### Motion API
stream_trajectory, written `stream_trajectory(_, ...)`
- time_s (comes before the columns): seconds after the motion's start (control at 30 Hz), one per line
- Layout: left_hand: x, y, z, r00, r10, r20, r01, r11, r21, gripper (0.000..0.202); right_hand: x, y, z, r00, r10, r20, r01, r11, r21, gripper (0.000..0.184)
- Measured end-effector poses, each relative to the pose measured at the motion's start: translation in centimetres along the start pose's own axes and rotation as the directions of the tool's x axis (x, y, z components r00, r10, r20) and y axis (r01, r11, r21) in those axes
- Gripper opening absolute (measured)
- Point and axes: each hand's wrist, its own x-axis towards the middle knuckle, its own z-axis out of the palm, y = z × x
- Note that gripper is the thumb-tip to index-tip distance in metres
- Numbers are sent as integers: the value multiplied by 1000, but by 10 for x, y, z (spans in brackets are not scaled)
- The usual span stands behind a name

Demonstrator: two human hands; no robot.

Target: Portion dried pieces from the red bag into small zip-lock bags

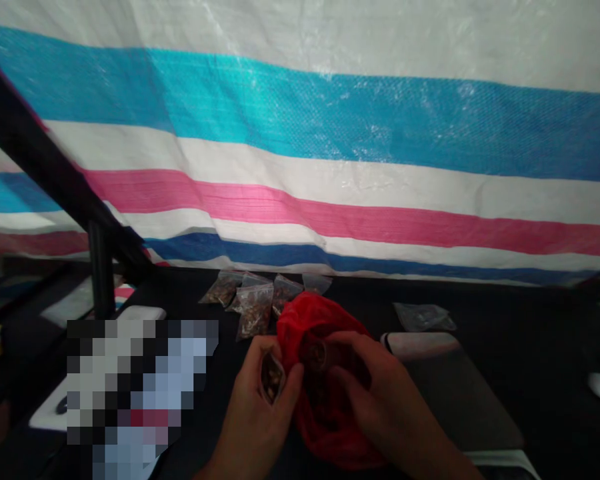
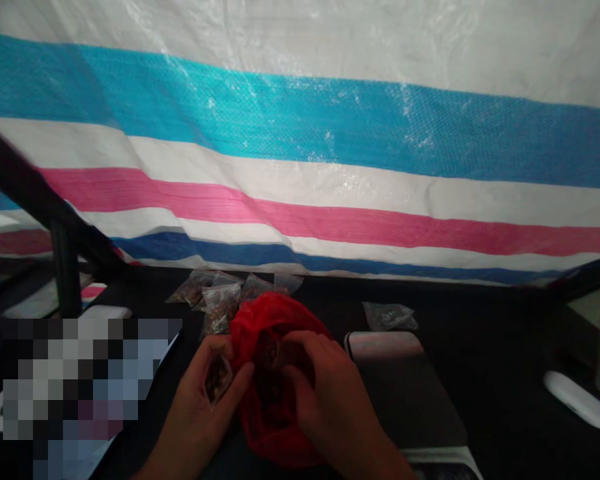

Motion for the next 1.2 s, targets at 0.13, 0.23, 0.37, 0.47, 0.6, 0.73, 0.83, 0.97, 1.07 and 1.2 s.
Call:
stream_trajectory(0.13,-5,-8,4,999,-11,34,8,997,82,15,-2,-5,-4,974,-154,-166,163,986,39,30)
stream_trajectory(0.23,-10,-16,6,994,-12,106,4,997,77,6,-7,-11,-4,909,-360,-212,356,933,-61,27)
stream_trajectory(0.37,-15,-24,6,986,5,167,-2,1000,-18,27,-13,-9,-2,821,-563,-95,538,819,-202,32)
stream_trajectory(0.47,-16,-24,7,986,8,168,-1,999,-45,31,-13,-7,0,825,-557,-94,526,818,-233,29)
stream_trajectory(0.6,-13,-17,6,987,56,152,-49,998,-48,20,-9,-8,1,872,-469,-143,441,878,-188,20)
stream_trajectory(0.73,-11,-14,4,982,187,7,-187,979,78,13,-3,-2,-2,911,-372,-181,346,925,-159,21)
stream_trajectory(0.83,-10,-14,2,943,310,-117,-275,929,247,21,0,3,-6,922,-372,-106,341,911,-231,29)
stream_trajectory(0.97,-10,-19,0,893,430,-132,-381,879,287,22,-3,-4,-6,899,-434,-51,411,879,-240,32)
stream_trajectory(1.07,-11,-25,-1,879,473,-61,-442,856,269,31,-8,-19,0,825,-564,35,560,809,-178,20)
stream_trajectory(1.2,-14,-27,-3,898,439,-36,-416,871,262,51,-14,-28,6,805,-591,55,591,790,-159,9)
